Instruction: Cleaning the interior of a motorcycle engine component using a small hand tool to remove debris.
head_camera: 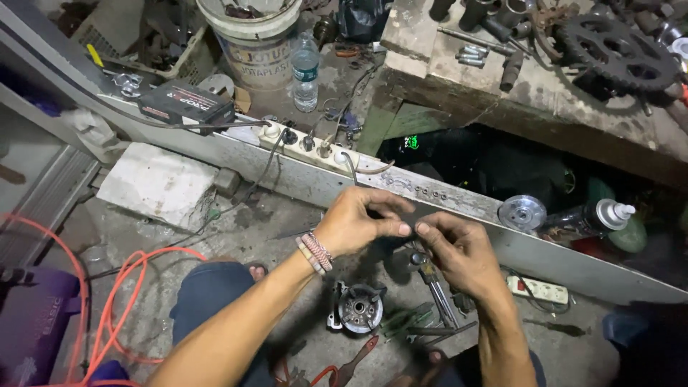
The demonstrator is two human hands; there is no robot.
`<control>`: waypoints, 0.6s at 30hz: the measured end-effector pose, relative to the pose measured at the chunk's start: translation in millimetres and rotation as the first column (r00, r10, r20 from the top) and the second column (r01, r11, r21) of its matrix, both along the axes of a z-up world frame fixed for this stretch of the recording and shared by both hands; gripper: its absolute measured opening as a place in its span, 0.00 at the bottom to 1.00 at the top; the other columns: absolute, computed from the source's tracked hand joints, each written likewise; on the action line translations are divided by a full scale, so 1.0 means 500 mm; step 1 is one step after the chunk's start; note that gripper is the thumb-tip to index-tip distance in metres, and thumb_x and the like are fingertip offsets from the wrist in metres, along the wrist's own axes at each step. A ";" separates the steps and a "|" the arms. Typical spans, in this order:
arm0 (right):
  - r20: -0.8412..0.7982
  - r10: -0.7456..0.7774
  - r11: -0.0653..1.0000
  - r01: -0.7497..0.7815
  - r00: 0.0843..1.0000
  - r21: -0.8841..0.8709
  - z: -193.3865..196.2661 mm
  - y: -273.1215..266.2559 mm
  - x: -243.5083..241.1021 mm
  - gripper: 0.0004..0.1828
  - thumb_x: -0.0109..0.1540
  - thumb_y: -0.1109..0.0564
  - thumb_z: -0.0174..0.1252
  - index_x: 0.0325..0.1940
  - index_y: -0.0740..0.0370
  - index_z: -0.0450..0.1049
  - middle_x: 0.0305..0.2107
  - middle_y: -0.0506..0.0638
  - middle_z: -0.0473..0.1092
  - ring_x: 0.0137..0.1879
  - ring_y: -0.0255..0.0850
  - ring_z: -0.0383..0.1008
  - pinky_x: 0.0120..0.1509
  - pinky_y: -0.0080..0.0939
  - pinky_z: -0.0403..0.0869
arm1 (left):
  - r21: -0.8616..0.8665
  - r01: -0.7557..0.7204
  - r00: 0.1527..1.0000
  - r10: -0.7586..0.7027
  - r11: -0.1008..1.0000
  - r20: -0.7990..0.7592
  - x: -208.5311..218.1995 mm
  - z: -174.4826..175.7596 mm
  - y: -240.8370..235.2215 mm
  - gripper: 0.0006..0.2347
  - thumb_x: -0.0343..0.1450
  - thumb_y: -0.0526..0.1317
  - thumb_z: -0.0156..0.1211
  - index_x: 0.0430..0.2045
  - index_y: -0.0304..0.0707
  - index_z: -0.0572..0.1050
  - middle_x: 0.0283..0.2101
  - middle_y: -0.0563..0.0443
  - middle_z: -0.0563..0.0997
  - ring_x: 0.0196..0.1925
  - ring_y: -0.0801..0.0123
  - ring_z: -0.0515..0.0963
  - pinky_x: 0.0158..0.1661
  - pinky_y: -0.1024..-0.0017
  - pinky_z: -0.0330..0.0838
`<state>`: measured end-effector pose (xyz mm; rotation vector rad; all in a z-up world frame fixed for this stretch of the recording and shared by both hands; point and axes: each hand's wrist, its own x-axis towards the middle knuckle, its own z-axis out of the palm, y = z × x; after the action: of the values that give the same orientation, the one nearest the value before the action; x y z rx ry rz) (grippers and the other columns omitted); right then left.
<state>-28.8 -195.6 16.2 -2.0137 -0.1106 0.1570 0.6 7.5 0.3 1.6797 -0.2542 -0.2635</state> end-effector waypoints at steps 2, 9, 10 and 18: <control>-0.066 0.023 0.997 -0.018 0.998 0.069 0.012 0.001 -0.009 0.13 0.65 0.54 0.60 0.34 0.64 0.84 0.10 0.51 0.66 0.21 0.37 0.64 0.26 0.38 0.66 | -0.016 0.040 0.999 -0.039 0.999 0.034 -0.006 0.012 0.000 0.14 0.59 0.43 0.76 0.36 0.49 0.85 0.29 0.48 0.86 0.40 0.65 0.84 0.48 0.66 0.74; -0.239 0.215 0.950 -0.145 0.947 0.278 0.025 -0.014 -0.005 0.19 0.71 0.56 0.50 0.31 0.69 0.77 0.14 0.45 0.59 0.22 0.33 0.56 0.26 0.32 0.58 | -0.005 0.056 0.959 -0.053 0.998 0.278 -0.009 -0.022 -0.009 0.08 0.60 0.44 0.76 0.28 0.50 0.85 0.29 0.51 0.86 0.38 0.58 0.85 0.47 0.66 0.75; -0.239 0.211 0.950 -0.142 0.948 0.279 0.019 -0.013 -0.008 0.19 0.71 0.56 0.50 0.31 0.69 0.77 0.14 0.45 0.59 0.22 0.33 0.56 0.26 0.32 0.58 | -0.004 0.060 0.959 -0.056 0.998 0.279 -0.007 -0.023 -0.013 0.08 0.60 0.44 0.76 0.28 0.50 0.85 0.29 0.51 0.86 0.38 0.58 0.85 0.47 0.66 0.75; 0.129 0.141 0.957 -0.168 0.982 0.235 0.010 0.008 -0.003 0.29 0.57 0.52 0.61 0.60 0.65 0.74 0.47 0.63 0.78 0.59 0.50 0.74 0.67 0.60 0.68 | -0.068 -0.154 0.952 0.167 0.986 0.258 -0.003 -0.032 -0.033 0.07 0.60 0.41 0.76 0.26 0.44 0.84 0.27 0.51 0.85 0.37 0.63 0.84 0.42 0.69 0.74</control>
<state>-30.1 -191.4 21.1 -1.7653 -0.3432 0.1244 -0.9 -9.2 -15.9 1.6771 -0.3165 0.0885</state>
